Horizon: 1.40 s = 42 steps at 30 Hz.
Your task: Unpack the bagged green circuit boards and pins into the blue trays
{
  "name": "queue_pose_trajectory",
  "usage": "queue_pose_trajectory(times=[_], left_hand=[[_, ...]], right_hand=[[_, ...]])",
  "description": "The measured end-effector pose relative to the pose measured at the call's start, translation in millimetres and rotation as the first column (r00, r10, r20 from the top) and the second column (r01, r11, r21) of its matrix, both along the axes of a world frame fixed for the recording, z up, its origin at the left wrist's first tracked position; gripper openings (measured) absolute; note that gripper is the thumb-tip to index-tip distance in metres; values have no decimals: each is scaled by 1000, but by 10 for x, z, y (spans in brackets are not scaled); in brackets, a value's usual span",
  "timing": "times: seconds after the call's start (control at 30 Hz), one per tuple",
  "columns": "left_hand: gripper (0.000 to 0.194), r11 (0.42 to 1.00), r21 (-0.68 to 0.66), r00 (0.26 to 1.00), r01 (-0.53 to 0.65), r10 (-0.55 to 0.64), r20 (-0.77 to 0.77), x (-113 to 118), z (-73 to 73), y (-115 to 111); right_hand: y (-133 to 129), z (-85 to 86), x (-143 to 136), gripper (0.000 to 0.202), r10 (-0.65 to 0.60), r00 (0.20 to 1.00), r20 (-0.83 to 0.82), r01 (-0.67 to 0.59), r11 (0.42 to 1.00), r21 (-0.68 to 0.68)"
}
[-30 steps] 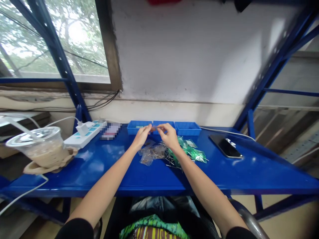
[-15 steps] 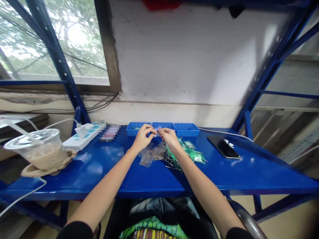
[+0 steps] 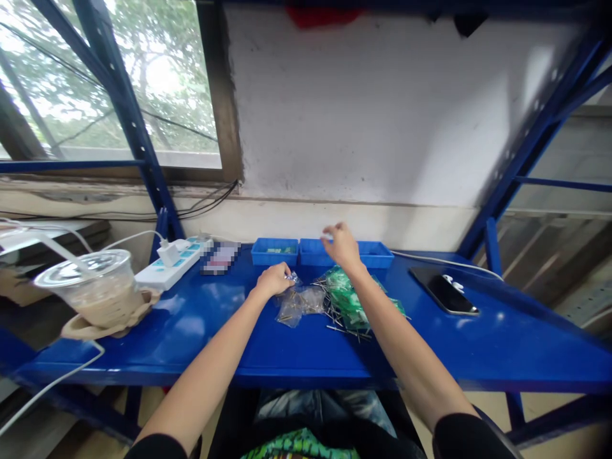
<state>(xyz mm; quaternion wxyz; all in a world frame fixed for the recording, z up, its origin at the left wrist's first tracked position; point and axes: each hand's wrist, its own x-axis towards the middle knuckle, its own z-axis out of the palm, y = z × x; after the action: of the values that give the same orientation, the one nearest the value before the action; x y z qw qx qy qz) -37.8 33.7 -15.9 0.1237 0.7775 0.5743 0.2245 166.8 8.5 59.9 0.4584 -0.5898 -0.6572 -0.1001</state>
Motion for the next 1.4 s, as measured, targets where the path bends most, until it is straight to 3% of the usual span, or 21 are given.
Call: queue_pose_trajectory(times=[0.03,0.07,0.13,0.2,0.27,0.37,0.4,0.47,0.53,0.63,0.73,0.83,0.93,1.03,1.17,1.23,1.3,1.4], left_hand=[[19,1000,-16,999,14,-13,48,13,0,13],[17,999,-22,994,34,-31,108,29,12,17],[15,996,20,962,93,-94,255,72,74,-11],[11,978,138,903,157,-199,381,127,176,-84],[5,941,273,846,199,-306,437,186,284,-177],[2,892,388,789,232,-406,461,257,377,-281],[3,887,397,782,238,-417,463,272,381,-296],[8,892,388,793,234,-406,454,284,364,-299],[15,914,345,815,216,-363,452,278,338,-278],[21,954,162,781,253,-300,548,248,332,-244],[23,920,-83,615,383,-187,766,217,360,-226],[36,915,-125,501,384,-92,860,196,373,-204],[30,971,-5,548,240,-131,826,187,359,-188],[25,969,202,650,140,-244,719,196,347,-219],[21,831,529,820,173,-419,390,246,346,-315],[21,750,614,856,245,-465,225,277,346,-349],[21,723,614,865,316,-485,125,295,349,-367],[25,796,385,843,467,-532,78,269,365,-373]], right_hand=[[3,-102,19,18,17,999,29,-12,987,-160],[-4,-191,32,20,-1,1000,19,5,973,-230],[-46,-311,29,22,14,999,-42,-25,962,-274],[-105,-348,-19,29,87,974,-209,-150,939,-310],[-157,-333,-101,41,155,872,-465,-354,855,-379],[-195,-306,-225,40,183,630,-755,-621,703,-347],[-199,-306,-251,36,198,575,-794,-657,690,-303],[-199,-313,-269,26,253,531,-809,-648,736,-196],[-200,-322,-250,21,310,581,-753,-565,819,-99],[-219,-327,-204,19,359,767,-532,-420,907,7],[-261,-334,-194,21,385,872,-304,-403,915,2],[-295,-354,-223,19,430,889,-158,-443,894,-65],[-300,-370,-246,17,422,899,-119,-431,900,-61],[-288,-369,-245,18,418,879,-230,-442,895,-61],[-256,-363,-240,34,347,751,-561,-509,846,-160],[-241,-354,-234,39,283,679,-678,-529,829,-183],[-244,-320,-211,36,249,670,-700,-472,870,-142],[-284,-192,-116,35,209,758,-618,-222,973,57]])
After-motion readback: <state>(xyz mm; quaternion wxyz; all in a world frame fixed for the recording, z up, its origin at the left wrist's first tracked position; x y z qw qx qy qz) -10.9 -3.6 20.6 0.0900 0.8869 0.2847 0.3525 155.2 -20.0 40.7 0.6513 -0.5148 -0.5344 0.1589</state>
